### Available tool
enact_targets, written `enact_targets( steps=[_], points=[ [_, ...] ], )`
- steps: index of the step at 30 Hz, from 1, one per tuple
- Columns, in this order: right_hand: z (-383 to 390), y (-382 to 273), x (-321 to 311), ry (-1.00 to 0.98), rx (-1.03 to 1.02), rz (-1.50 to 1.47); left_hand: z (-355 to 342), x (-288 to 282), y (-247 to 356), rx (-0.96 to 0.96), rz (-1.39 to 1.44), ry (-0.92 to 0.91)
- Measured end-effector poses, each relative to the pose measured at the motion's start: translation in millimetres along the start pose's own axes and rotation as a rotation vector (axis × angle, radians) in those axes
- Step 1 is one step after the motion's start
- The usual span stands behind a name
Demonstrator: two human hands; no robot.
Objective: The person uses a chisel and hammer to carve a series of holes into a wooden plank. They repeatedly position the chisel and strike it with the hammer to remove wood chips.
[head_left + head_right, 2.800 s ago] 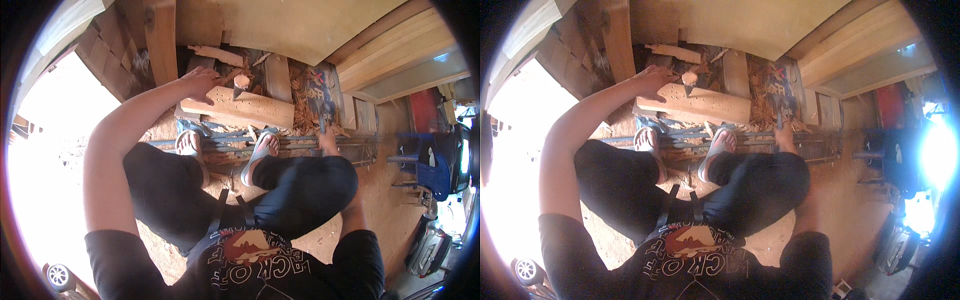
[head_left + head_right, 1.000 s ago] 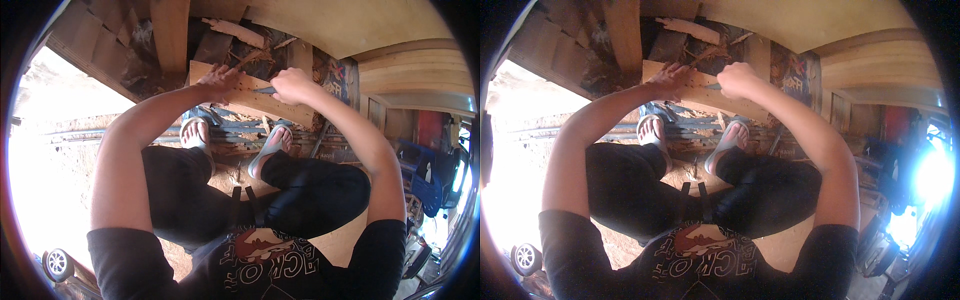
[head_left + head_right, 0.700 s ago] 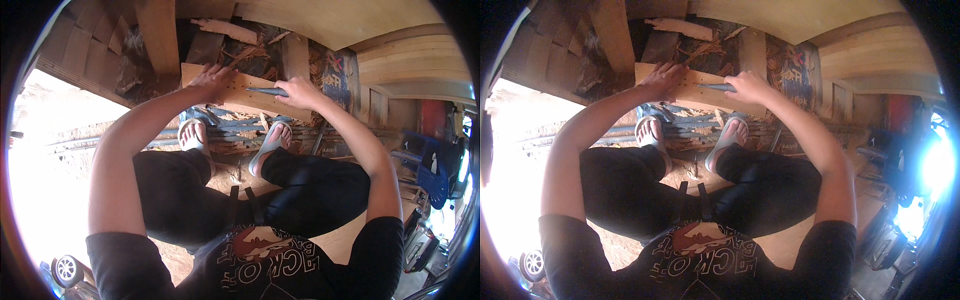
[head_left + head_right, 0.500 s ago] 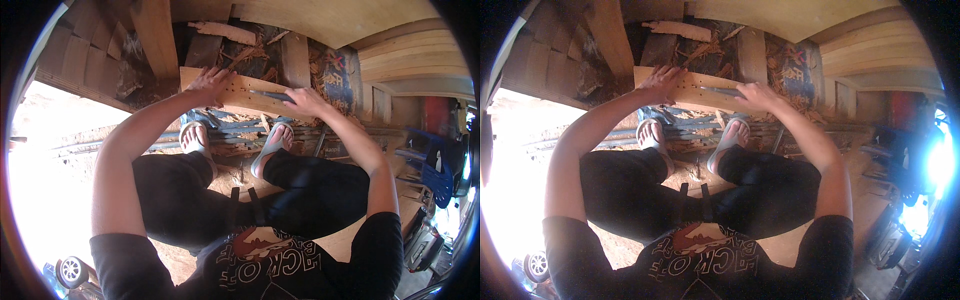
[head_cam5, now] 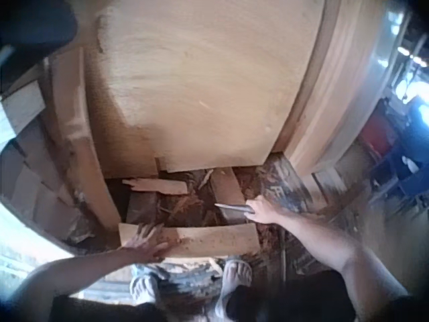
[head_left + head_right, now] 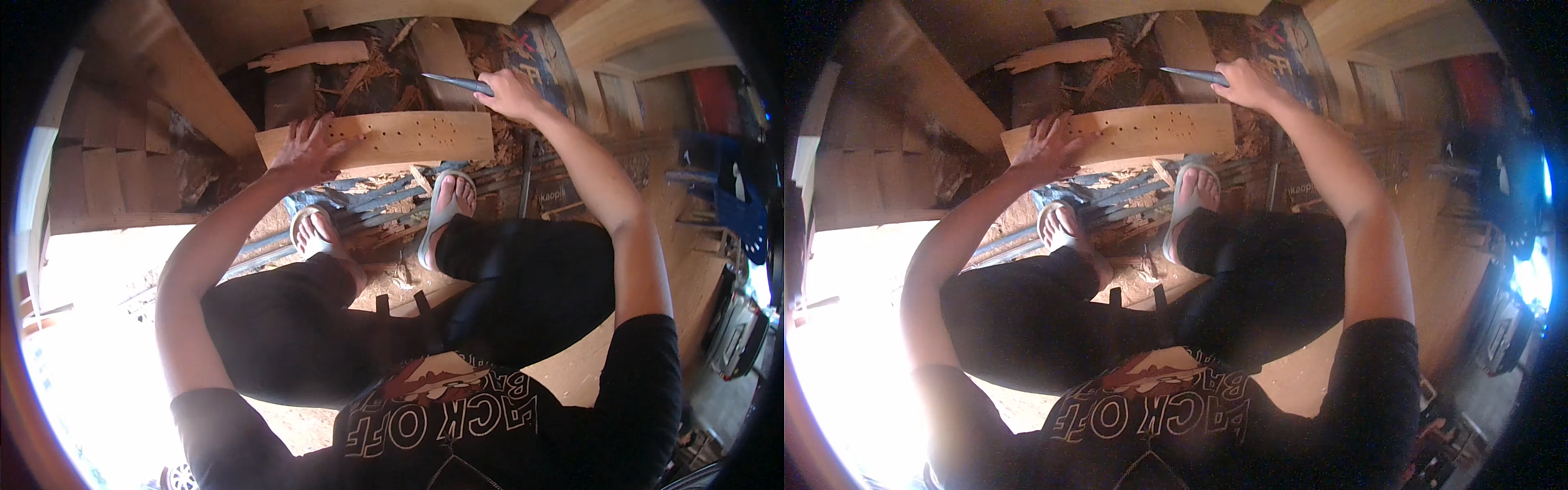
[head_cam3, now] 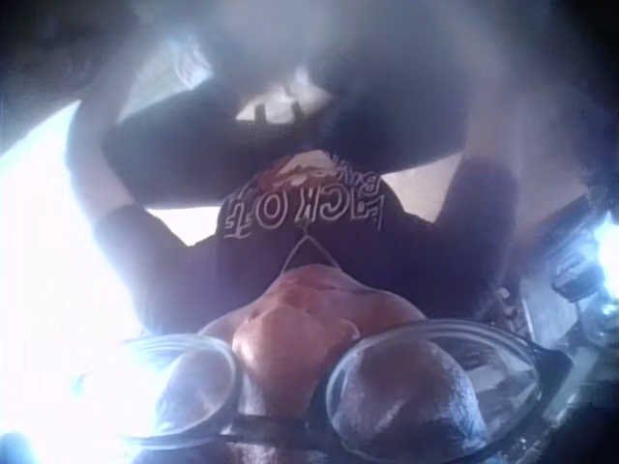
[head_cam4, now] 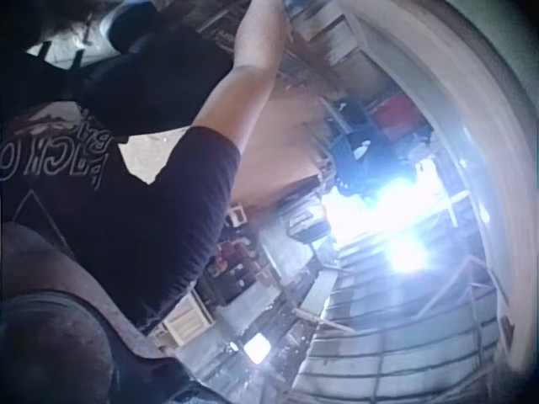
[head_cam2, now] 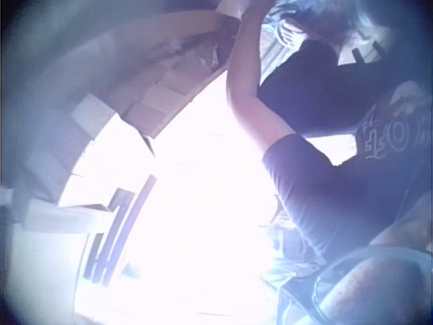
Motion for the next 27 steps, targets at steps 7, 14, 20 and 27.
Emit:
enact_targets(
  steps=[7, 14, 20, 27],
  points=[
    [6.0, 9.0, 8.3, 0.019, -0.014, 0.03, -2.3, -2.0, 4.5, -0.007, -0.022, -0.03],
    [-6.7, -13.8, 2.8, 0.049, -0.051, 0.002, -2.4, -2.4, 6.6, 0.012, -0.054, -0.036],
    [-9.1, -43.6, 3.7, 0.05, -0.05, 0.01, -1.0, 3.8, 4.5, -0.003, -0.115, -0.019],
    [-13.6, -8.2, 29.2, -0.068, 0.413, 0.133, 2.5, 8.1, -5.4, 0.0, -0.018, -0.025]
  ],
)
Point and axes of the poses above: each hand's wrist, its own z-axis away from the middle knuckle, its own x-axis out of the palm, y = z × x, the point moved 9 cm from there along -z, towards the middle knuckle, and after that the axes turned 5 degrees about y, right-handed, at the moved point
